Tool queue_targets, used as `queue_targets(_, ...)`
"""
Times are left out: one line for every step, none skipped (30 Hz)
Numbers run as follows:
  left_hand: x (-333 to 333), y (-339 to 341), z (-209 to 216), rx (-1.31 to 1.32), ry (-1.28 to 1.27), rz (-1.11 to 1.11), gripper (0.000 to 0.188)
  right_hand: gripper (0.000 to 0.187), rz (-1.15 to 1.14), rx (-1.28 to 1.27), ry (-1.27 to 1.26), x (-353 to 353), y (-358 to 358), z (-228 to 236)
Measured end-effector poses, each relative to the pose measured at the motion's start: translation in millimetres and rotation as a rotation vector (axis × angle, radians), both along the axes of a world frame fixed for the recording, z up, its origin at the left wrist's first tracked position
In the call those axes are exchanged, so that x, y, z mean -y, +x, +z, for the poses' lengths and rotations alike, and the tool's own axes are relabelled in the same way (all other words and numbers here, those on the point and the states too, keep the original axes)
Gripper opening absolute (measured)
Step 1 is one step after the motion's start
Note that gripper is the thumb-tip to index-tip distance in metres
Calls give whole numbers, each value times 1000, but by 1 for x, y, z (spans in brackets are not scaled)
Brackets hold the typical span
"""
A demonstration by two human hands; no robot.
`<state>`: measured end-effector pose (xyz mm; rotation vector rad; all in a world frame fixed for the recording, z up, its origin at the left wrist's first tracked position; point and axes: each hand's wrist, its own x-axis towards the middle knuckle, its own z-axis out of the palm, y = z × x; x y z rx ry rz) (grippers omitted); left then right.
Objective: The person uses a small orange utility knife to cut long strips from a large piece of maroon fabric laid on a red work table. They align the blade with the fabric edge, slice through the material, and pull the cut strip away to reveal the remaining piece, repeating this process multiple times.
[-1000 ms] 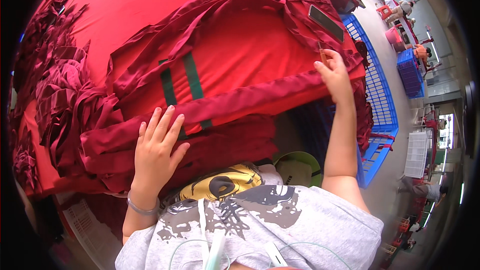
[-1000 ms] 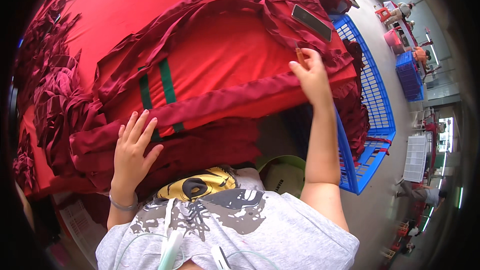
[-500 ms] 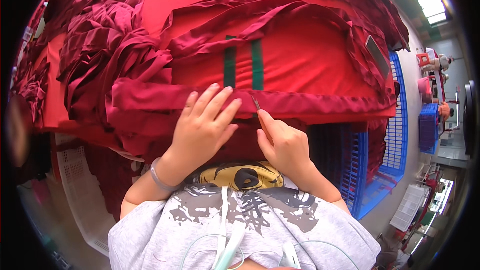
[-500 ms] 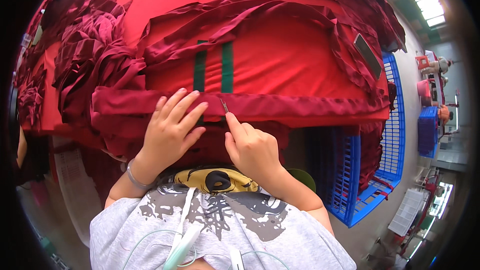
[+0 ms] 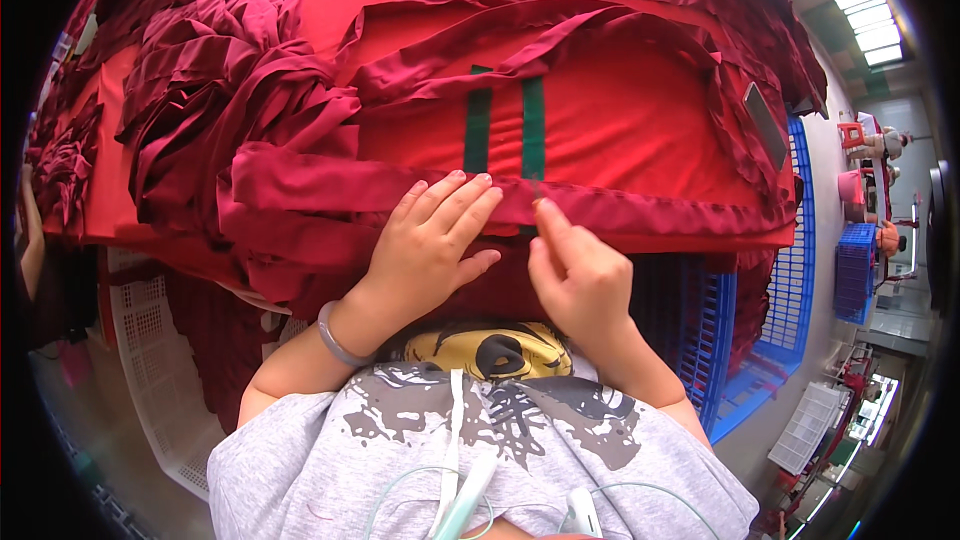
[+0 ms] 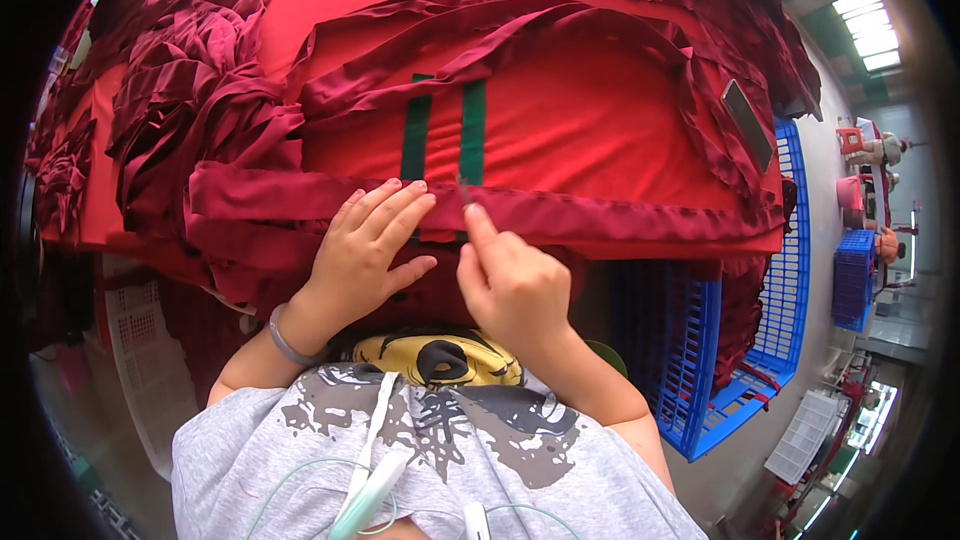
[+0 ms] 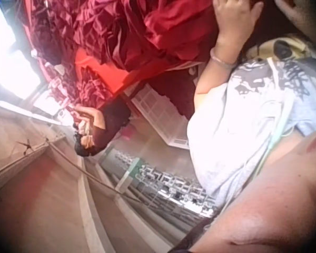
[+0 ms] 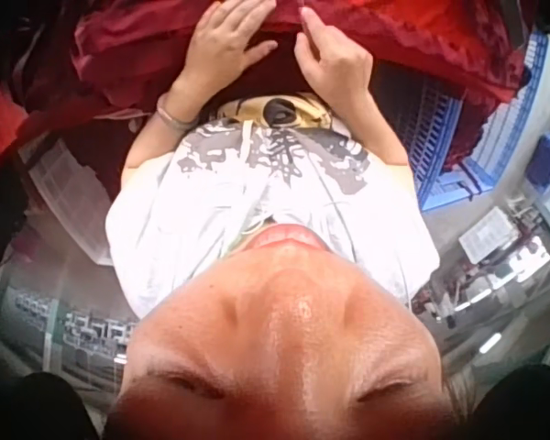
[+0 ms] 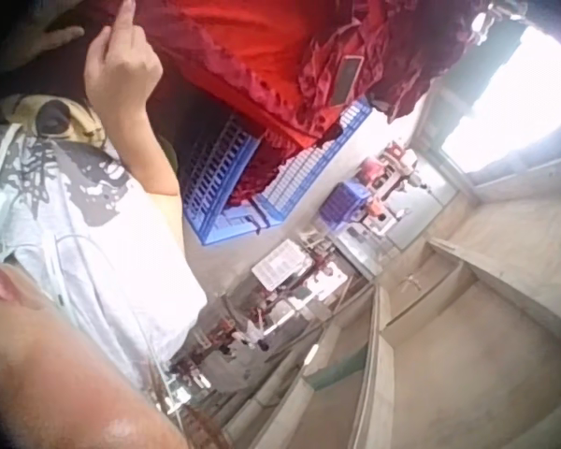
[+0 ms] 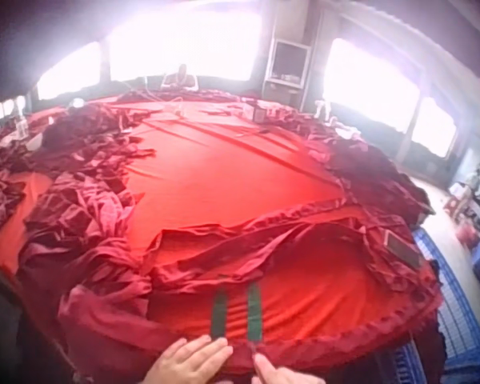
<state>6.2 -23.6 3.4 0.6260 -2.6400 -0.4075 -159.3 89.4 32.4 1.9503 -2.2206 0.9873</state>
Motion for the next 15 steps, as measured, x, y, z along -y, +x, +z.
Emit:
queue_targets(2,2,-1,-12,17,-7,54,37,30,-25,66,-4,4,-2)
queue_targets(3,3,-3,-24,34,-14,53,37,54,-25,90,-5,6,-5)
queue_targets(3,3,-3,-23,26,-17,52,36,79,-26,115,-5,8,-6)
queue_targets(3,3,-1,-21,18,-16,51,36,74,-53,126,-4,10,-6)
queue_targets(3,3,-1,-19,9,-16,50,36,68,-79,138,-2,11,-7)
queue_targets(2,3,-1,-15,4,-12,50,36,62,-106,149,-1,11,-7)
queue_targets(1,2,-2,-10,-4,-9,49,36,59,-107,151,1,12,-7)
queue_targets(1,1,-2,-7,-11,-7,49,35,55,-108,154,2,13,-7)
queue_targets(1,1,-1,3,-24,-1,48,35,51,-109,157,3,14,-6)
queue_targets(0,0,-1,12,-35,4,48,34,40,-87,131,5,15,-8)
queue_targets(-1,-1,0,20,-45,9,48,34,29,-64,105,9,16,-10)
queue_targets(-2,-2,0,25,-46,8,47,34,17,-42,79,12,16,-11)
queue_targets(-2,-2,1,29,-46,12,47,34,-47,-32,22,16,13,-10)
queue_targets(-3,-2,1,34,-46,17,47,34,-112,-22,-35,20,10,-9)
queue_targets(-4,-2,1,28,-36,21,47,34,-177,-12,-92,22,8,-8)
